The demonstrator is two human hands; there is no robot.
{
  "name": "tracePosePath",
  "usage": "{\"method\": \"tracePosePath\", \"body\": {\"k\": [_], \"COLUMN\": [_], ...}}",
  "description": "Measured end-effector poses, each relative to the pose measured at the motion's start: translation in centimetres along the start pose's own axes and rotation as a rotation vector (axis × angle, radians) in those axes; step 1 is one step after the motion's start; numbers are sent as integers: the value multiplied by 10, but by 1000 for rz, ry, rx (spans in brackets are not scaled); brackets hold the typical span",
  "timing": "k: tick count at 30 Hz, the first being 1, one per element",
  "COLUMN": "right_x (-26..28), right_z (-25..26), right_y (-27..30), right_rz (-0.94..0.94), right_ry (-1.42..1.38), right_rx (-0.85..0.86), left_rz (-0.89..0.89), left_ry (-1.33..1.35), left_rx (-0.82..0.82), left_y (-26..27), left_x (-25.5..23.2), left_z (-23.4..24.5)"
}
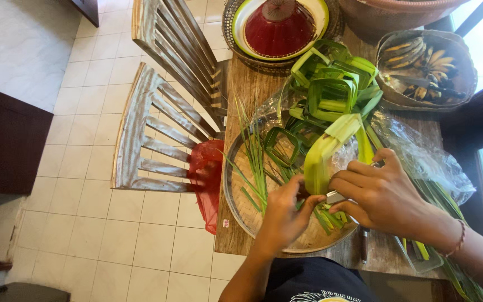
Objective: The person weaves together palm leaves to form a square basket and uses a knife to trim the excess leaf material from the finished structures.
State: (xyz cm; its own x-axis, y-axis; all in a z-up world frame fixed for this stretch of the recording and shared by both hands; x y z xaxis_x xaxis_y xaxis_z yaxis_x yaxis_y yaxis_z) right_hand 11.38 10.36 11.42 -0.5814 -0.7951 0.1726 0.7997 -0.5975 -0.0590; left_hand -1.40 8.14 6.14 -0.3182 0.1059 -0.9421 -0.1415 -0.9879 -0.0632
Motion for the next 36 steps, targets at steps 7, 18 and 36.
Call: {"method": "tracePosePath", "body": {"k": [7,18,36], "right_x": [-72,-76,-49], "right_z": [-29,-141,-74], "right_y": [60,67,43], "right_rz": [-493,-701,-623], "right_ry": [-812,-1959,-1645], "right_rx": [-598,-905,-903], "left_rz": [224,254,243], "left_ry": [873,1282,813], "left_rx": [116,114,55], "left_y": [-25,-28,-10], "left_x": [74,89,53], "left_z": [-4,-54,-51]}}
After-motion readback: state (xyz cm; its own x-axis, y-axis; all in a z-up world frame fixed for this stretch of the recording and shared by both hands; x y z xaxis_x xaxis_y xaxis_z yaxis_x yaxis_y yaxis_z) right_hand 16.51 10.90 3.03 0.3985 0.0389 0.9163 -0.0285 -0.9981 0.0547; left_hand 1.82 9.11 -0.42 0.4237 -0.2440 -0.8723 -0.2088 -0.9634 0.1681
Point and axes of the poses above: each hand's wrist, its own y-axis away from the middle knuckle, its own z-axis out of the back of the hand, x = y × z, the point moved 9 cm from there along -y, towards the middle knuckle, and after that the axes turned 9 degrees about z, right-handed, at the moved point
